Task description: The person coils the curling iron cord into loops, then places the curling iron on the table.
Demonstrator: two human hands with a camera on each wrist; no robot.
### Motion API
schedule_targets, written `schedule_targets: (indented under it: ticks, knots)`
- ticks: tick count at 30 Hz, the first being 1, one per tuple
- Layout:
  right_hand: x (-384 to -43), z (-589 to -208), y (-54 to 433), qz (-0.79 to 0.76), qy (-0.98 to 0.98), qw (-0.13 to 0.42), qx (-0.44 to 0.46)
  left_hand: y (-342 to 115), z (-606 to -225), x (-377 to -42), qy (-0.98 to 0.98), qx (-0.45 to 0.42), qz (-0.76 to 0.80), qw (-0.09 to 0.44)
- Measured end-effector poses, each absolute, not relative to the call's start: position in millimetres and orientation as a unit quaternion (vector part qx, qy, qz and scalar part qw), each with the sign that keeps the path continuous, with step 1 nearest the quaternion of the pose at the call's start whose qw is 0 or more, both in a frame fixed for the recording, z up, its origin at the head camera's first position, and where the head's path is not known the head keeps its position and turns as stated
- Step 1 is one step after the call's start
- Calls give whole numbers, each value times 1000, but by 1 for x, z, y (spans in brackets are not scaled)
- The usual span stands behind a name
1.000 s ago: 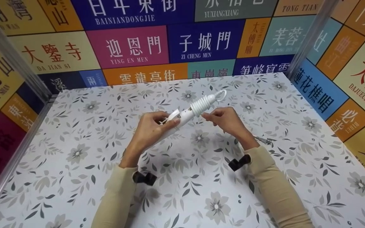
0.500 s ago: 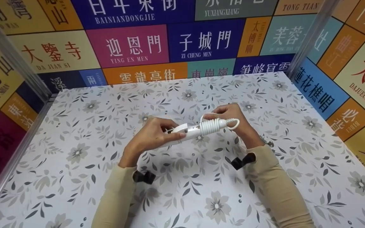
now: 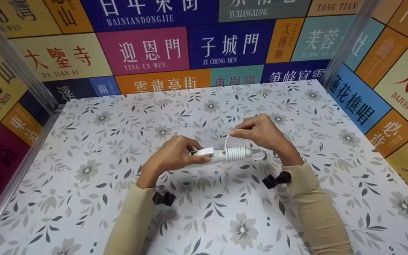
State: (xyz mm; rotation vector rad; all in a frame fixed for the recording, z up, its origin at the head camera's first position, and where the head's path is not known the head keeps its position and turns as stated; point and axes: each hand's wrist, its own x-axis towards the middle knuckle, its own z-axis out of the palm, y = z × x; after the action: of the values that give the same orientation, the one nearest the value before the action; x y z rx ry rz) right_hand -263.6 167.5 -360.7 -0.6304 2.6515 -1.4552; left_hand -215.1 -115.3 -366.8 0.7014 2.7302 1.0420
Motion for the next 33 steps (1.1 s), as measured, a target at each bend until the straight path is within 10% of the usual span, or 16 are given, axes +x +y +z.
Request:
schedule_targets:
  ticks: [33]
  knots:
    - [-244,-359,141,-463,837,-41,-287,-114,-369,-218,933,97,345,33]
